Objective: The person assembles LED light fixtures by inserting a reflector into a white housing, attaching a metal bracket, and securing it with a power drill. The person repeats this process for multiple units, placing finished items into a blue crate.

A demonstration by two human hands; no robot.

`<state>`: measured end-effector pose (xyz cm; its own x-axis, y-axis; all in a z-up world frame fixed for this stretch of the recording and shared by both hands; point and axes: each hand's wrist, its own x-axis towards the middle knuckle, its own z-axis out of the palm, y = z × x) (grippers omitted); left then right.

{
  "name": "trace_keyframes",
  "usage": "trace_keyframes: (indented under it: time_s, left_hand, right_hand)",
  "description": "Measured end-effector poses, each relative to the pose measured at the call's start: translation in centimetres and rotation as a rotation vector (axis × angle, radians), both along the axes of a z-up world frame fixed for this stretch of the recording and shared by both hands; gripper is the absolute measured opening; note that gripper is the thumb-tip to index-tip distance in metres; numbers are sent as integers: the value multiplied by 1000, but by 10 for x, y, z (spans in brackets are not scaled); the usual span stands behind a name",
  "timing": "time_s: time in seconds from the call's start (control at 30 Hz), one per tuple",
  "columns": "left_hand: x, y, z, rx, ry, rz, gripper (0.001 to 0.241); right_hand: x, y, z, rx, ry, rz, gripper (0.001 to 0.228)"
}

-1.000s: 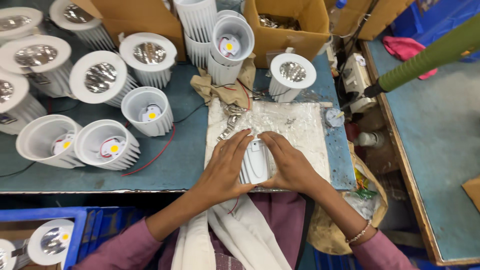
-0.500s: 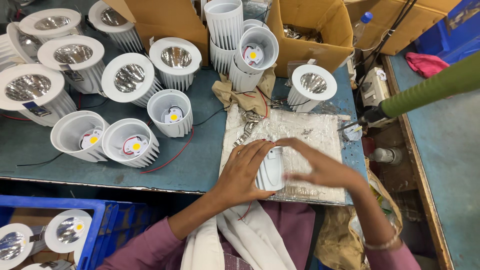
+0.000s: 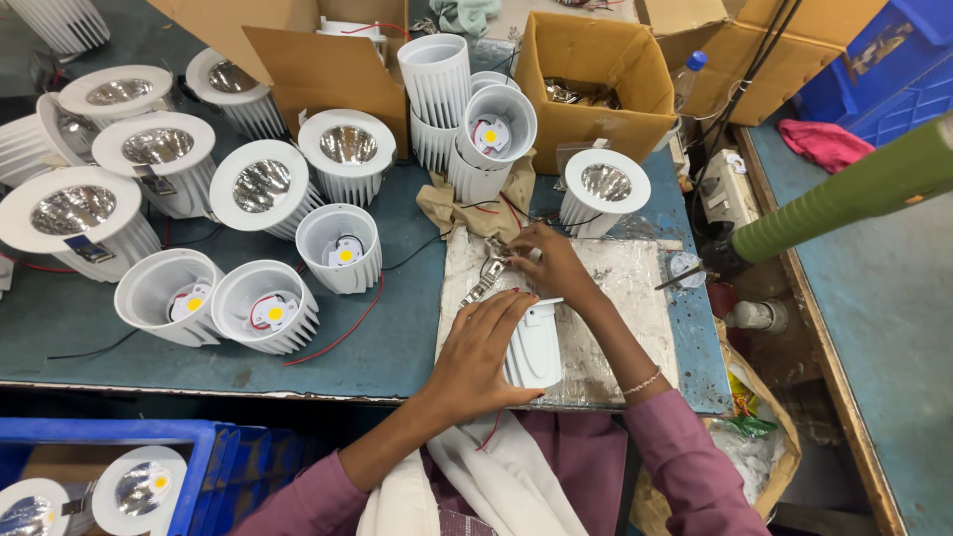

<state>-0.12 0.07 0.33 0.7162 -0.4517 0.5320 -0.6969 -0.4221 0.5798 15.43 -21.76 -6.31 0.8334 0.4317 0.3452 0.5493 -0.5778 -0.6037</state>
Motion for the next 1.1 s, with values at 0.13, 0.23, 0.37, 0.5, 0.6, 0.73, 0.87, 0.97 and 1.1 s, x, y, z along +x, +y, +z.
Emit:
trace_keyframes:
  time_s: [0.13,0.23,0.37,0.5,0.6,0.73,0.87,0.97,1.1]
  left_hand:
    - [0,0,1,-1,20,-6,106]
    - [0,0,0,-14,39,1,104]
    - [1,-1,0,-16,23,10,103]
    - [1,-2,1,-19,29,14,103]
    - [0,-2,0,-21,55,5,103]
    - [-1,-1,-2,-27,53,10,104]
    - [-2,-4,-6,-34,48,27,105]
    - [-3,-5,-10,-36,59,39,104]
    - [-3,-7,-13,-19,60,70,100]
  right_hand:
    - [-19,-20,11,247,225,-216,31]
    - [-50,-35,31,573,319,-248,29]
    - [-101,-39,56,814,338,-330,29]
    - [-146,-28,72,1133,354,-287,22]
    - [-170,-6,73,1146,219,-328,15]
    - [-193,31,71,957,80,-542,14]
    - [-202,67,63,822,-105,-595,16]
    - [-203,82,60,622,-195,-675,15]
    - [-198,89,63,561,-182,-709,15]
